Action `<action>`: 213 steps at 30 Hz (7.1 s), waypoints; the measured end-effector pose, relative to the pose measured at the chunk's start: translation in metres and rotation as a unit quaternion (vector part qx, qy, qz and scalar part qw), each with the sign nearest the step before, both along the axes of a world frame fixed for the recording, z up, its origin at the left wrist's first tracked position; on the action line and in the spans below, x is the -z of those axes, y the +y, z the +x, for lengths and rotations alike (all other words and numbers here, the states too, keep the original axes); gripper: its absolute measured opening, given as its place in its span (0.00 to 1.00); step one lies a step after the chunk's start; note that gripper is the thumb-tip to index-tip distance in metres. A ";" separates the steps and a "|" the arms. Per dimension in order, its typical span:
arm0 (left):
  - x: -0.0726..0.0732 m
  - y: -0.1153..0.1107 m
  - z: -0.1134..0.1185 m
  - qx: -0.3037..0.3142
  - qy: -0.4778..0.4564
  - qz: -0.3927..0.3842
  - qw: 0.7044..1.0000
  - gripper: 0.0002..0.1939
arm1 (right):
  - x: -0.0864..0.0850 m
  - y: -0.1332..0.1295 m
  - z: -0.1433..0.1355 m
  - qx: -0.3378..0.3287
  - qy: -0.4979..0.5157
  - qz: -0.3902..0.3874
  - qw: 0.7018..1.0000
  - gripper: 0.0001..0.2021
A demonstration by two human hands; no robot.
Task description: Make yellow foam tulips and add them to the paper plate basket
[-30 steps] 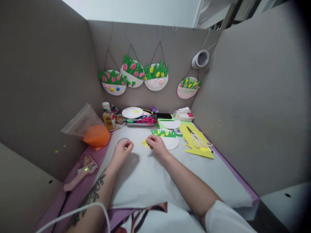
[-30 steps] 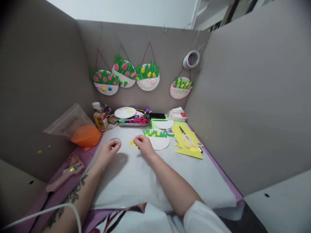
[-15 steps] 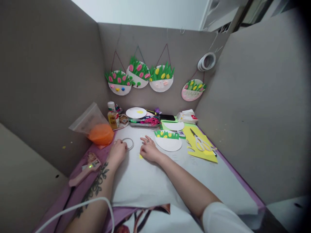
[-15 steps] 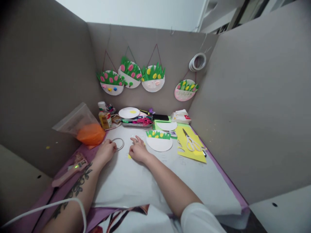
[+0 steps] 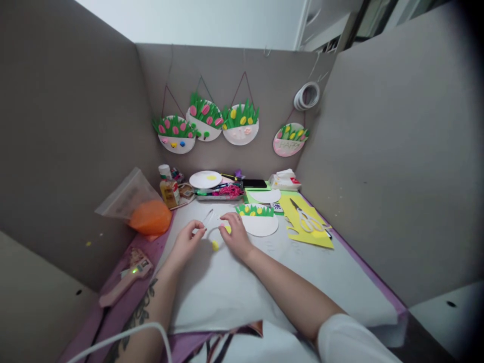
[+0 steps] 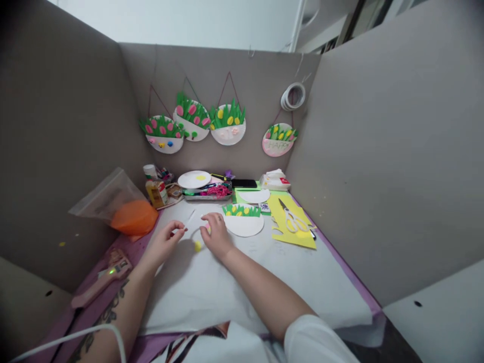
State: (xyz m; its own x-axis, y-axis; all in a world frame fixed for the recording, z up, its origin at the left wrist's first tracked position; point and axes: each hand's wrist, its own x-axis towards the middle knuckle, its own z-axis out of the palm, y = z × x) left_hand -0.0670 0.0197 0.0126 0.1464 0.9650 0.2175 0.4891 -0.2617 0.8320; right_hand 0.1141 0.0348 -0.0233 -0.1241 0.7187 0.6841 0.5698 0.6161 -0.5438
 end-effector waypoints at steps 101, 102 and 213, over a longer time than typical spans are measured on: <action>0.019 0.010 0.002 0.032 0.111 0.016 0.993 0.04 | 0.008 -0.005 0.014 -0.191 0.035 -0.276 0.942 0.15; 0.015 0.009 0.003 0.025 0.079 0.041 0.996 0.04 | 0.006 -0.003 0.015 -0.172 0.102 -0.278 0.939 0.13; 0.010 -0.011 0.033 -0.030 0.037 0.056 0.997 0.13 | -0.008 -0.007 0.004 -0.118 0.294 -0.456 0.831 0.07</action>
State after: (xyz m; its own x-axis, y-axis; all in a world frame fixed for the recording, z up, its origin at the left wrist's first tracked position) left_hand -0.0339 0.0087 0.0021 0.1080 0.9426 0.3160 0.5658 -0.3196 0.7601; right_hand 0.1181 0.0277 -0.0149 -0.1729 0.9749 -0.1405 -0.0394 -0.1493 -0.9880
